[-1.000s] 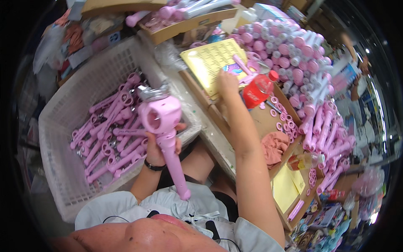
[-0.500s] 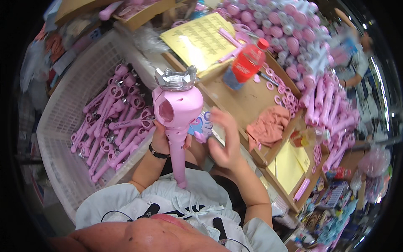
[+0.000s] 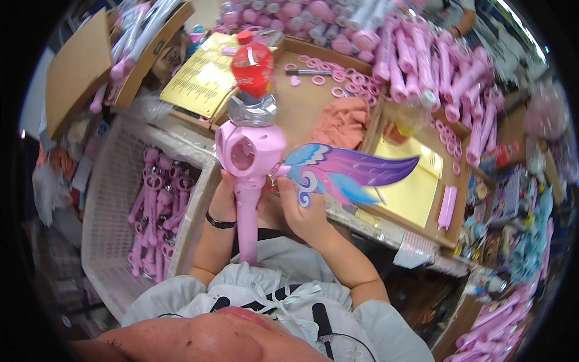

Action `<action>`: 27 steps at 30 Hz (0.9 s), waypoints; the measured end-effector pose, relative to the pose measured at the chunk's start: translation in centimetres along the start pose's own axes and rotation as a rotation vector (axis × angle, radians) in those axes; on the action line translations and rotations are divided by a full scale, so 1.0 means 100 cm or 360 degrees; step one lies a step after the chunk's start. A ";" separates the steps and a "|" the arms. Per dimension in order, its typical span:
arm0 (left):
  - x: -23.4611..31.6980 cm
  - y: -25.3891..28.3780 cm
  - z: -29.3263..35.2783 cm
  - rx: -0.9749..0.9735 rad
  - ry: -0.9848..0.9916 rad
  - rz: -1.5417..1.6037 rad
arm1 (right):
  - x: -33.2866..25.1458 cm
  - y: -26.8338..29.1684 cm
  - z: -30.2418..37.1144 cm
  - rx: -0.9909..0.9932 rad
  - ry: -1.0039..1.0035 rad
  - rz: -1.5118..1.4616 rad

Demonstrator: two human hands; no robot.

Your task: The person assembles pink light sticks by attaching a clear plastic top, wiping the surface with a cloth, inserting a small metal piece, and affixing a decorative wing sticker. The person handles multiple light sticks one at a time, placing finished units into a nearby bin.

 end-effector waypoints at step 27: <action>-0.019 0.010 0.000 0.0195 0.0120 -0.0102 | 0.009 0.015 0.014 -0.0596 -0.0677 -0.0405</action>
Point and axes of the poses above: each hand's wrist, its own z-axis away from the middle knuckle, its own y-axis out of the back of the hand, x = y × z, the point moved 8 cm from there along -z, towards the middle knuckle, and after that the axes turned 8 degrees about -x, right-handed, at the moved point
